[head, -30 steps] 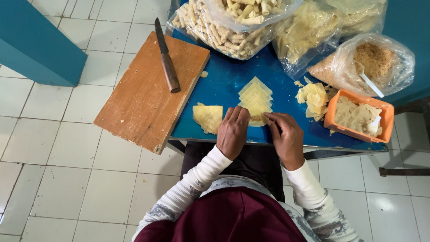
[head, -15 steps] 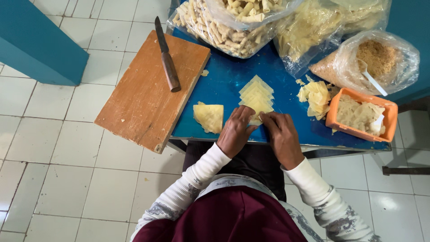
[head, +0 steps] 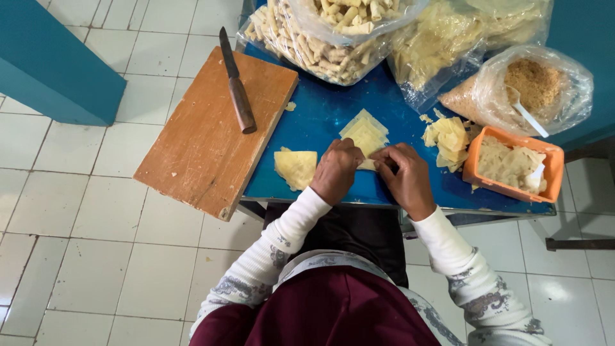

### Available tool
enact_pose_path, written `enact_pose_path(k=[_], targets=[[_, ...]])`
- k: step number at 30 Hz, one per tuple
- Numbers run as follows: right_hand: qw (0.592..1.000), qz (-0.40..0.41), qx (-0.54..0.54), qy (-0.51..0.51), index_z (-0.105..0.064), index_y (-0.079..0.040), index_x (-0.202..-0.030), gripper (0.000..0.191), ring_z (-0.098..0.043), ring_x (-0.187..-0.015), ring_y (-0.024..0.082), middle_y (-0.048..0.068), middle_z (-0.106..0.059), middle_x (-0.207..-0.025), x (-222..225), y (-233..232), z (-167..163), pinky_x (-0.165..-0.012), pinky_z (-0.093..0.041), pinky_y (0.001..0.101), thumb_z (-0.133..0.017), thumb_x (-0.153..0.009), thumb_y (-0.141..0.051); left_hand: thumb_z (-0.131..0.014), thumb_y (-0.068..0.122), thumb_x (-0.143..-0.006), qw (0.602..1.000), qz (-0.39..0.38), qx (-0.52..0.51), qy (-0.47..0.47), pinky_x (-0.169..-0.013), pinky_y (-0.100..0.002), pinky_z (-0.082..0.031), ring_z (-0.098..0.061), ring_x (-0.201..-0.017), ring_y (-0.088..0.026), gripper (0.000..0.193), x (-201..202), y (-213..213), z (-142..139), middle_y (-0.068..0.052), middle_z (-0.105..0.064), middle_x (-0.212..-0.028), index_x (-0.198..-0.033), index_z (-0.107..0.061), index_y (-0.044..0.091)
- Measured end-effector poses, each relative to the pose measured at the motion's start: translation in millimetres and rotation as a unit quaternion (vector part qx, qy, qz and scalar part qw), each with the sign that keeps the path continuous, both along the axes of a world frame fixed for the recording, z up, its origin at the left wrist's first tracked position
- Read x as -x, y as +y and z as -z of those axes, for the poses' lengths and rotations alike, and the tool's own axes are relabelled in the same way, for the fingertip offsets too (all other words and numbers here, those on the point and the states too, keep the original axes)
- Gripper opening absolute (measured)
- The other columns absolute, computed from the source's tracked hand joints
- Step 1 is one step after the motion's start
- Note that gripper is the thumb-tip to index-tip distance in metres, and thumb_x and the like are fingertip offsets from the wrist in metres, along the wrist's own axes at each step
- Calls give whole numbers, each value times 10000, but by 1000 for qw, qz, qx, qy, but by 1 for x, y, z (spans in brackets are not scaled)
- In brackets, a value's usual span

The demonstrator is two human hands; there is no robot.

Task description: The person sits at a blue table and stacks thin square food sheets into a fanned pile, spooning brown powder from a plastic bag onto individual sheets, folding some sheets by hand, and placing finished pieces into an orange container. A knife rests unused on a wooden board beside the work area.

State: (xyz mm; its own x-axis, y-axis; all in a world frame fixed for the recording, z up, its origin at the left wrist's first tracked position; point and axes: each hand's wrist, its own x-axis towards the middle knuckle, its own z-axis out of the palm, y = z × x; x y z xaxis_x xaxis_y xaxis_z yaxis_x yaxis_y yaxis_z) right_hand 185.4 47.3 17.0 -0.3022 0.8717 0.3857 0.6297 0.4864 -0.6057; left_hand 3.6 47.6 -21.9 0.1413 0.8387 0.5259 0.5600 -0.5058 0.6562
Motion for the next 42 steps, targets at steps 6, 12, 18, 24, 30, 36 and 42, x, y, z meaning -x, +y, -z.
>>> enact_pose_path(k=[6, 12, 18, 24, 30, 36, 42], targets=[[991, -36, -108, -68, -750, -47, -1037, 177, -662, -932, 300, 96, -689, -997, 2, -6, 3, -781, -539, 395, -733, -879, 30, -650, -31, -858, 999, 6, 42, -3, -734, -466, -507, -637, -872, -376, 55, 1, 2, -6, -142, -637, -881, -873, -640, 22], [978, -65, -168, -108, -756, -27, -1070, 199, -622, -949, 307, 112, -669, -986, 2, -14, 0, -799, -534, 409, -767, -871, -29, -633, -78, -855, 999, 34, 4, -3, -730, -457, -521, -651, -906, -379, 80, 4, -9, -14, -158, -568, -1002, -877, -612, -4], [978, -81, -162, -99, -733, -36, -1040, 168, -640, -940, 299, 94, -696, -999, 4, -8, -2, -792, -537, 395, -772, -878, -62, -739, 26, -806, 997, 67, 11, -28, -761, -458, -508, -626, -949, -391, 173, 5, -11, -16, -166, -530, -1023, -871, -589, -29], [982, -108, -133, -83, -725, -26, -978, 131, -654, -887, 299, 98, -720, -975, -3, 0, -1, -761, -533, 399, -773, -880, -100, -702, 4, -869, 995, 82, 32, -44, -765, -441, -519, -631, -933, -372, 113, 5, -2, -9, -144, -536, -1037, -888, -590, 4], [992, -100, -45, -56, -741, -44, -950, 110, -651, -888, 289, 92, -705, -916, -5, 16, 4, -756, -526, 404, -773, -875, -117, -656, 22, -925, 995, 76, 64, -22, -751, -452, -501, -627, -933, -375, 70, 8, -2, -10, -143, -545, -1031, -918, -591, -3], [994, -86, -45, -59, -762, -43, -987, 136, -651, -873, 293, 101, -705, -915, -3, 18, 4, -738, -526, 406, -778, -881, -127, -606, -42, -880, 998, 59, 27, -20, -820, -444, -509, -607, -1000, -369, 45, 4, 4, -8, -155, -529, -1032, -866, -569, -20], [984, -86, -132, -79, -732, -35, -973, 143, -663, -886, 294, 95, -719, -951, 0, 8, 8, -747, -539, 408, -791, -880, -126, -604, -38, -913, 996, 65, 64, -25, -806, -440, -512, -613, -963, -363, 51, 5, 4, -14, -160, -525, -1027, -874, -576, -22]])
